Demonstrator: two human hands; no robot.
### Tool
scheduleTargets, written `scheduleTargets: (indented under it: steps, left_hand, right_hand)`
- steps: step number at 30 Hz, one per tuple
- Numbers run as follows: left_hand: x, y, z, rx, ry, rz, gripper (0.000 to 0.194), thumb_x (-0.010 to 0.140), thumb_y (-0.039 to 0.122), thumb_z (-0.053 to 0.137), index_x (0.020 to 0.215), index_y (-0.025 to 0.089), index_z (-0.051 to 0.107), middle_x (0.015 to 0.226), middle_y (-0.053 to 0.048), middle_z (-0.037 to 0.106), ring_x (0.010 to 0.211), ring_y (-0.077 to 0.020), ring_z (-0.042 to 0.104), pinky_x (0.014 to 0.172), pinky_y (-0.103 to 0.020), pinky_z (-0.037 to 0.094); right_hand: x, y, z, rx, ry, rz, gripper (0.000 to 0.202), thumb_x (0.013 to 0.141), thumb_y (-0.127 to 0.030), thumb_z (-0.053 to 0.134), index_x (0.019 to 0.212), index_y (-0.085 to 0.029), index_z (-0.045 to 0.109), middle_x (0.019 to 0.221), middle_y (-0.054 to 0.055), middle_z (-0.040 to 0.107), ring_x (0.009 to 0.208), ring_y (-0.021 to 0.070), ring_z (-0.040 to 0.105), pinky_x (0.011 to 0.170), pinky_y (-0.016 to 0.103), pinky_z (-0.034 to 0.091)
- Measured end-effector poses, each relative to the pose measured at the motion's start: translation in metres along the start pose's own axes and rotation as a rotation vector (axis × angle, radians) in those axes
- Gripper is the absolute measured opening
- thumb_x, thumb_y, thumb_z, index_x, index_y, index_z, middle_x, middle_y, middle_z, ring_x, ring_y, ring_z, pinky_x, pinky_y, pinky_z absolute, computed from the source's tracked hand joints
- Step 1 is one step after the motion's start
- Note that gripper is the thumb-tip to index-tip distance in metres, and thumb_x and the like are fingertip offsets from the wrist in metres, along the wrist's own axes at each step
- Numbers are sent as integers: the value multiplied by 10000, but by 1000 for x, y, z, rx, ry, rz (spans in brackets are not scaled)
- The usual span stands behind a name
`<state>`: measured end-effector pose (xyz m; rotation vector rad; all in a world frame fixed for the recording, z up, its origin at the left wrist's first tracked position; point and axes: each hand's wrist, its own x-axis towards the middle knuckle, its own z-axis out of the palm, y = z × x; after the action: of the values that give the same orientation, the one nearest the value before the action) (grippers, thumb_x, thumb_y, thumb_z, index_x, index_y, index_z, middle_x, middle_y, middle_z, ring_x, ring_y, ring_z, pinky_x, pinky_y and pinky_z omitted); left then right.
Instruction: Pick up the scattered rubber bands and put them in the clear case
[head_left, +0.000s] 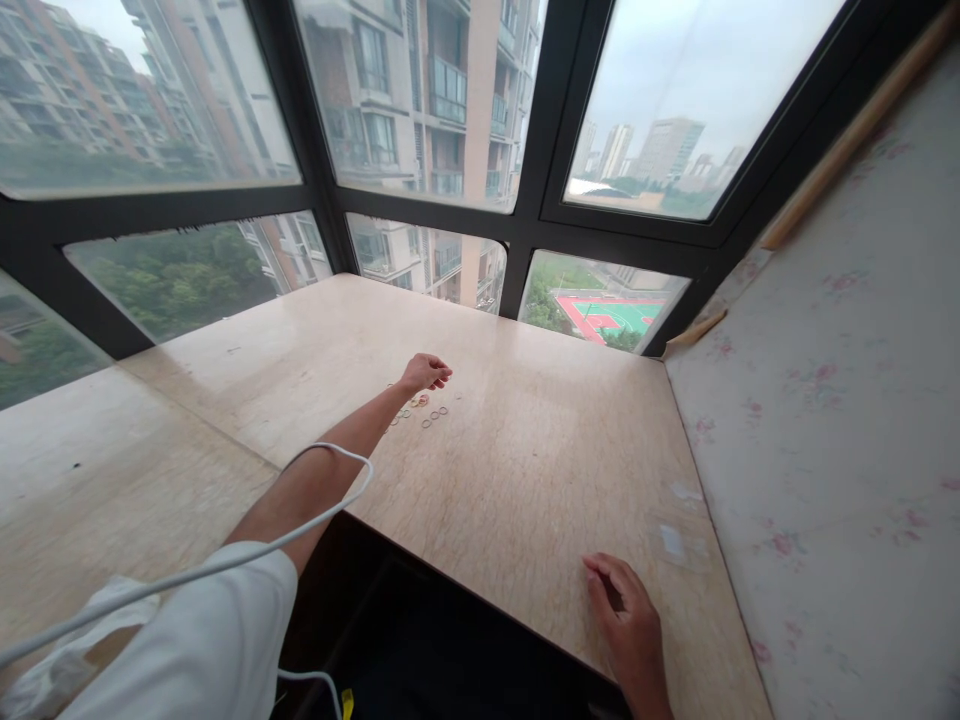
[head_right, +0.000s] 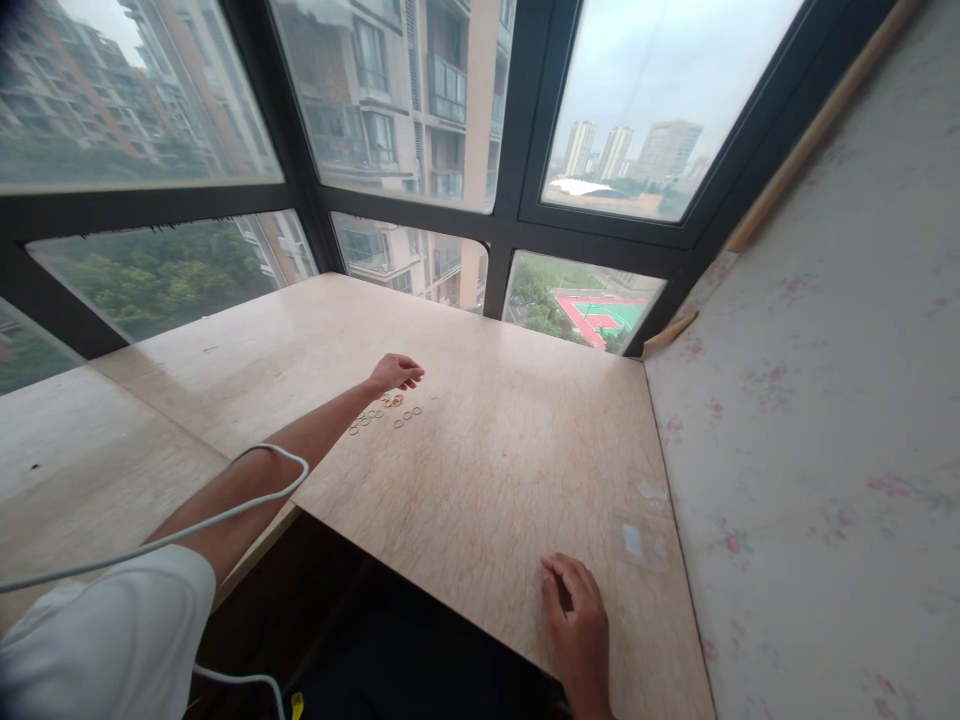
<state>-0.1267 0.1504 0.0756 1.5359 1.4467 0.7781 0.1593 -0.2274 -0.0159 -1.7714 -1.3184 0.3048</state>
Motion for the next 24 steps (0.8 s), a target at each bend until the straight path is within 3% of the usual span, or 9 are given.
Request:
scheduleTargets:
  steps: [10,18,21,24]
  left_hand:
    - [-1,-17,-15,20,65,-9,258,636,326,814,719,115,691,677,-74,703,599,-149,646,515,-224,494]
    - [1,-29,-37,110,205,44,434,754,221,688,1158,99,588,1086,-175,676,809,-193,692,659,-281,544]
    - [-7,-41,-43,251,200,77,407,735,265,689,1107,112,630,1128,-177,658,916,-249,671,766,-336,527]
    - [-21,-54,-40,405,115,136,390,646,313,756,995,151,694,1097,-141,673,1025,-291,628,877,-340,477]
  right_hand:
    - [1,-1,1,-8,18,-8,324,861,-459,524,875,-197,715,960,113,702,923,264,639,862,430,513]
    - [0,1,1,-10,7,-2,309,861,-442,527,883,-195,711,972,113,695,937,267,631,869,436,503]
    - [0,2,1,-15,5,-7,307,862,-436,524,884,-192,709,970,111,694,939,266,630,873,436,501]
    - [1,2,1,-14,7,-15,310,861,-439,523,882,-193,710,964,112,696,933,267,631,868,435,503]
